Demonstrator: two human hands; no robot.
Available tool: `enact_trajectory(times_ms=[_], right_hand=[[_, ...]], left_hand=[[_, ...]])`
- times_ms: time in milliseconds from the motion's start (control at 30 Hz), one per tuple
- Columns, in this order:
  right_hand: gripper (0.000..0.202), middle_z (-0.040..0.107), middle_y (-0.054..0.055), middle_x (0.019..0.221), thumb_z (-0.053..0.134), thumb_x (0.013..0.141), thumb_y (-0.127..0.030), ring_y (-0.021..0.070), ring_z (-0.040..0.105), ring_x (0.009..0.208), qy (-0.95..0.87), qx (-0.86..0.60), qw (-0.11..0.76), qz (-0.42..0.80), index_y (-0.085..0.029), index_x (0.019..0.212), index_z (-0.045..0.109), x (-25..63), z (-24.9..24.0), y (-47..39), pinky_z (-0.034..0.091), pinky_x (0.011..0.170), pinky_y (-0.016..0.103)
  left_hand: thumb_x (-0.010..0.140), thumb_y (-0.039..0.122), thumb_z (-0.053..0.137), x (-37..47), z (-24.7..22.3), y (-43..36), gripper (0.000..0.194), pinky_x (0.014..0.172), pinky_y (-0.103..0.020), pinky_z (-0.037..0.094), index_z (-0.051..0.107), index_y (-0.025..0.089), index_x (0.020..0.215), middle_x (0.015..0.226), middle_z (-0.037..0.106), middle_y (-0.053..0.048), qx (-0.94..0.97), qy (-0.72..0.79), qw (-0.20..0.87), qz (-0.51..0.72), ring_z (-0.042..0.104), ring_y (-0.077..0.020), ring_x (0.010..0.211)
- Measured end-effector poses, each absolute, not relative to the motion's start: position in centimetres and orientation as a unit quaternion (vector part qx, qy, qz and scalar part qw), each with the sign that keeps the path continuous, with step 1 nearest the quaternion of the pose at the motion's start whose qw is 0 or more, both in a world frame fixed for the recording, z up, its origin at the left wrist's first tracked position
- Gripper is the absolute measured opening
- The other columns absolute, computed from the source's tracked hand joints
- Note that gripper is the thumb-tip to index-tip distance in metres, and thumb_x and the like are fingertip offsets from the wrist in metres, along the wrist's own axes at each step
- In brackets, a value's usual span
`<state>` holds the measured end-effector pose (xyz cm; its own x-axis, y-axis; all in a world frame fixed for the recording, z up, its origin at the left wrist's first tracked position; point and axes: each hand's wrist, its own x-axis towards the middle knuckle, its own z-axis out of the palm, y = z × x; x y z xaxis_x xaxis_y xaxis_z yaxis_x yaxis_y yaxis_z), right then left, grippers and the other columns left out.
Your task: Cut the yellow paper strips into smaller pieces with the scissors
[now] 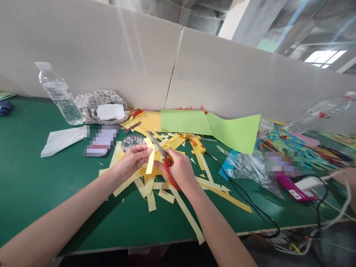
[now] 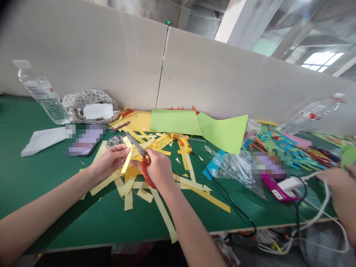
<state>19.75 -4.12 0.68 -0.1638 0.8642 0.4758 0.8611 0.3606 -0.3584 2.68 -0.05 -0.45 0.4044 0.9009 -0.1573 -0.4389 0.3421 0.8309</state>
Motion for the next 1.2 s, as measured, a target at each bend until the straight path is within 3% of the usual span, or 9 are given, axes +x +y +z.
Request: enact_trajectory(times_ms=[167, 367, 700, 1033, 1200], right_hand=[[0.042, 0.053, -0.001, 0.054, 0.05, 0.077, -0.059, 0.0115, 0.048, 0.05, -0.73, -0.593, 0.34, 0.0, -0.018, 0.084, 0.057, 19.8, 0.8, -4.2, 0.032, 0.049, 0.022], [0.033, 0.059, -0.001, 0.061, 0.051, 0.08, -0.052, 0.0111, 0.053, 0.052, -0.726, -0.581, 0.355, 0.102, -0.02, 0.087, 0.054, 19.7, 1.0, -4.4, 0.037, 0.052, 0.022], [0.016, 0.065, 0.0, 0.071, 0.055, 0.074, -0.025, 0.013, 0.06, 0.062, -0.735, -0.559, 0.361, 0.131, -0.022, 0.089, 0.055, 19.8, 0.2, -4.0, 0.043, 0.058, 0.023], [0.02, 0.062, -0.002, 0.066, 0.063, 0.067, -0.03, 0.0131, 0.059, 0.056, -0.645, -0.579, 0.444, 0.228, -0.023, 0.083, 0.053, 19.8, 1.0, -4.1, 0.046, 0.053, 0.023], [0.023, 0.062, -0.002, 0.066, 0.065, 0.064, -0.026, 0.0135, 0.06, 0.06, -0.651, -0.53, 0.448, 0.307, -0.022, 0.082, 0.052, 19.6, 1.5, -4.2, 0.049, 0.06, 0.026]], left_hand=[[0.066, 0.02, 0.074, 2.8, -0.5, 0.0, 0.01, 0.057, -0.013, 0.047, 0.065, 0.016, 0.07, 0.068, 0.064, 0.002, 0.365, 0.322, 0.75, 0.448, 0.057, -0.0041, 0.058], [0.065, 0.023, 0.074, 2.9, -0.5, -0.2, 0.012, 0.063, -0.017, 0.048, 0.065, 0.017, 0.071, 0.073, 0.065, 0.0, 0.404, 0.36, 0.693, 0.476, 0.058, -0.0068, 0.063], [0.064, 0.029, 0.074, 3.3, -0.4, -0.7, 0.018, 0.065, -0.021, 0.048, 0.063, 0.017, 0.071, 0.073, 0.061, 0.001, 0.437, 0.382, 0.675, 0.456, 0.058, -0.008, 0.063], [0.064, 0.03, 0.074, 3.3, -0.7, -0.5, 0.019, 0.065, -0.021, 0.049, 0.061, 0.017, 0.072, 0.074, 0.063, 0.0, 0.437, 0.392, 0.672, 0.451, 0.059, -0.0086, 0.064], [0.064, 0.025, 0.073, 3.4, -0.8, -0.5, 0.016, 0.065, -0.022, 0.049, 0.062, 0.018, 0.072, 0.073, 0.063, 0.001, 0.446, 0.387, 0.669, 0.451, 0.06, -0.0089, 0.064]])
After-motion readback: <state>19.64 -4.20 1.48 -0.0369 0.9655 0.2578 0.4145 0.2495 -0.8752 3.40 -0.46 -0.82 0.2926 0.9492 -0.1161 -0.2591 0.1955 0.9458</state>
